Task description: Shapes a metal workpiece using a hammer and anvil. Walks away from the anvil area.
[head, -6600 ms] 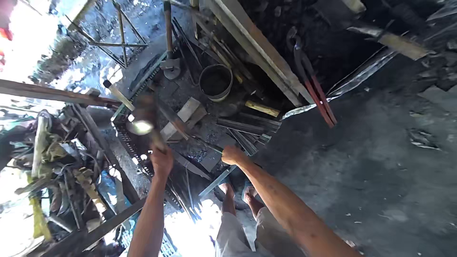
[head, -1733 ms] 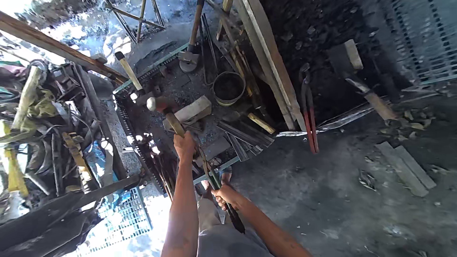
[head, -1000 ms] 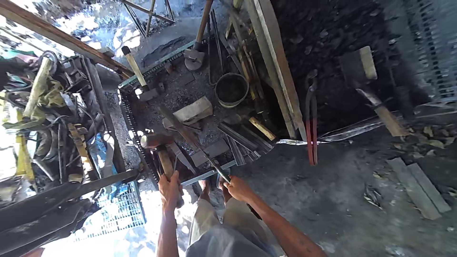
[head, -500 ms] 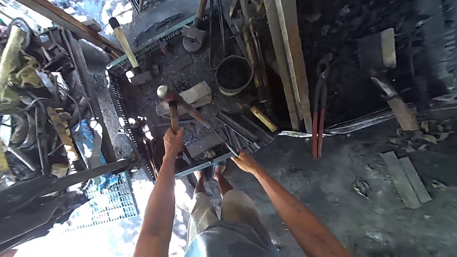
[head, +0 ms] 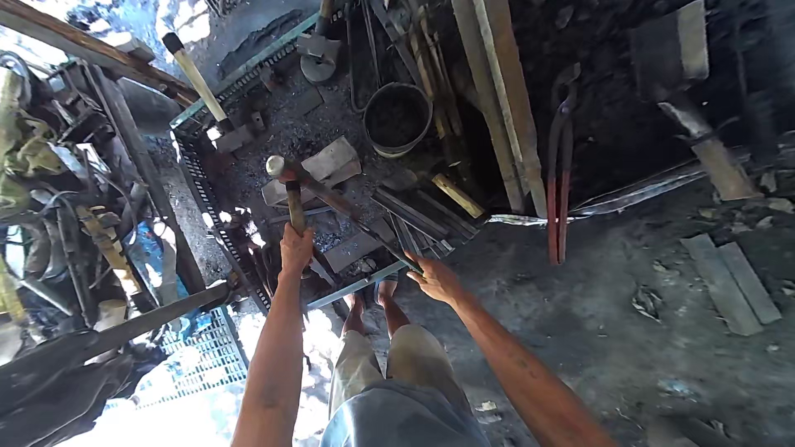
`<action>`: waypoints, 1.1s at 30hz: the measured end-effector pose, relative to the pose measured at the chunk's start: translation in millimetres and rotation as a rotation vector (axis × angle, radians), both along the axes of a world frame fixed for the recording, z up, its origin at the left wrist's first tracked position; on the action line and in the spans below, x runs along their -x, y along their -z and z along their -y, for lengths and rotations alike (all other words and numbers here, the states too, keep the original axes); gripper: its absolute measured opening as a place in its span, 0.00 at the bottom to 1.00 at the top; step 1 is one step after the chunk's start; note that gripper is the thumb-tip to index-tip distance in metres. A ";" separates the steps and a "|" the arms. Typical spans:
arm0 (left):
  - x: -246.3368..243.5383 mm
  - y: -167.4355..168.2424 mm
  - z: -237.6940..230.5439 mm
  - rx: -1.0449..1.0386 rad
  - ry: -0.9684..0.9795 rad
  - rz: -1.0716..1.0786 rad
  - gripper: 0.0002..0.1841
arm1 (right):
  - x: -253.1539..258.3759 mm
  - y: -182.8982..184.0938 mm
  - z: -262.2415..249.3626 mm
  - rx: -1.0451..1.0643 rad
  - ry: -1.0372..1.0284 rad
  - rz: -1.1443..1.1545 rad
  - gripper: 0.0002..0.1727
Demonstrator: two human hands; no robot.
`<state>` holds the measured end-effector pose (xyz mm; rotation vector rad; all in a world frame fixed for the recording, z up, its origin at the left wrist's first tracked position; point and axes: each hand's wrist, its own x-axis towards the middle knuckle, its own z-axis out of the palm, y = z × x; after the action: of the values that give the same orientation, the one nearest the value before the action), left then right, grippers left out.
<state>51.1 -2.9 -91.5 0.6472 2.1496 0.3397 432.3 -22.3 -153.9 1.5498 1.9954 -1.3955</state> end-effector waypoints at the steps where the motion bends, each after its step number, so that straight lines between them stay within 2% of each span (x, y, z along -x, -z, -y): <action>1: 1.2 -1.0 0.4 0.009 0.009 0.001 0.25 | -2.4 0.4 0.2 -0.005 -0.003 0.004 0.34; 14: -2.9 -5.0 -1.7 0.020 -0.021 0.022 0.22 | -5.4 -10.2 -23.8 0.012 -0.021 0.018 0.32; 19: -1.4 -0.8 -2.6 0.017 -0.047 0.041 0.20 | 0.9 -15.8 -24.5 0.006 -0.045 0.146 0.26; 22: 0.3 0.4 -4.6 0.034 -0.109 0.105 0.19 | 11.4 -25.8 -30.3 0.064 -0.035 0.305 0.30; 27: 8.3 -4.0 -10.7 -0.016 -0.255 0.392 0.22 | 17.8 -48.6 -39.5 0.085 -0.017 0.467 0.36; 29: 13.3 -1.2 -14.0 -0.064 -0.268 0.372 0.22 | 14.4 -44.7 -35.7 0.037 0.000 0.442 0.37; 33: 24.6 6.0 -7.1 -0.084 -0.222 0.210 0.17 | 16.2 -32.3 -17.3 -0.005 0.005 0.396 0.40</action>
<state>26.5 4.3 -97.5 0.3998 2.0156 0.5944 416.1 -5.0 -121.6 1.6776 1.7552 -0.9881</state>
